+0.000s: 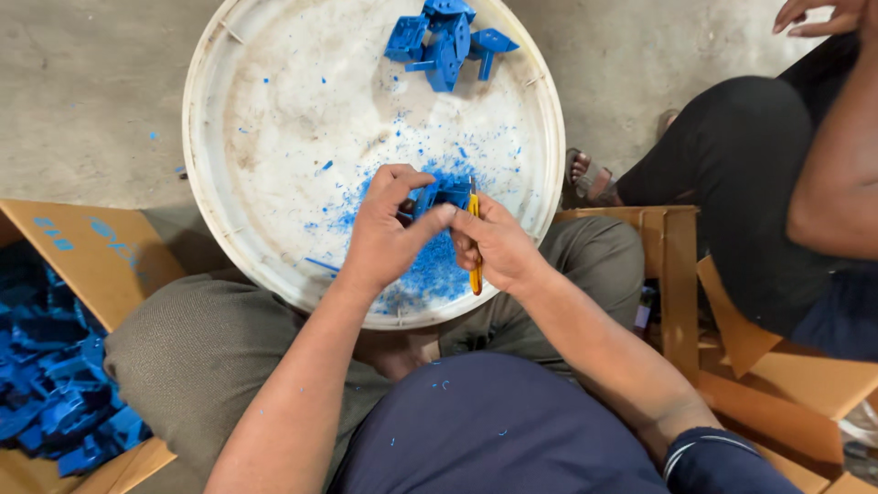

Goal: The person cleans blue plastic components by hand using a small scraping tool to remove excess material.

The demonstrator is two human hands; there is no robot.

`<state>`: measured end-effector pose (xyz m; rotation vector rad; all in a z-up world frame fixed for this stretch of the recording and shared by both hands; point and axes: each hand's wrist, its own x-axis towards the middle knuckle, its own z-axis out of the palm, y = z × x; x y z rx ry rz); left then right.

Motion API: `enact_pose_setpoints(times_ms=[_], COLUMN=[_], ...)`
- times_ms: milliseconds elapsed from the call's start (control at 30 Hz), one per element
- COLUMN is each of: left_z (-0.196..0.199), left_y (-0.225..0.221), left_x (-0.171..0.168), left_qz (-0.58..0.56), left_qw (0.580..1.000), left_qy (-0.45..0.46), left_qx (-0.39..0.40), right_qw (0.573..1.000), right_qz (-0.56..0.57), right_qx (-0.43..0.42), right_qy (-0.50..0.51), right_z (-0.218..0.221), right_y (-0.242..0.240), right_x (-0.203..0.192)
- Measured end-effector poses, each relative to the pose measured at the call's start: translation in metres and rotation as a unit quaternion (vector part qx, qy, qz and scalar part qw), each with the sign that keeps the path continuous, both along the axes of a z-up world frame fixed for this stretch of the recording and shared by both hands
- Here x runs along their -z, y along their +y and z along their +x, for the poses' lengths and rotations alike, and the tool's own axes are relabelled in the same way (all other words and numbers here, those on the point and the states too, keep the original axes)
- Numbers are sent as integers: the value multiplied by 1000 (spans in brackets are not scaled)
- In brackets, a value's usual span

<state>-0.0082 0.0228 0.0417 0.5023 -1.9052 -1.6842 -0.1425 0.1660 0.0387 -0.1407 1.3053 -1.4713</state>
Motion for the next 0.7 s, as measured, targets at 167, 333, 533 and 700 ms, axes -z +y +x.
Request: enact_pose_setpoints(times_ms=[167, 333, 533, 700], left_z=[9, 15, 7, 3], left_y=[-9, -15, -18, -15], left_x=[0, 18, 25, 22], left_qz=[187, 116, 269, 273], left_qw=[981, 993, 958, 955], left_qy=[-42, 6, 90, 110], left_qx=[-2, -13, 29, -42], right_qw=[986, 919, 751, 749], right_qz=[29, -2, -47, -13], right_qx=[-64, -83, -159, -170], right_qy=[149, 386, 639, 640], right_z=[17, 20, 23, 40], right_y=[4, 3, -12, -29], right_x=[-19, -37, -67, -81])
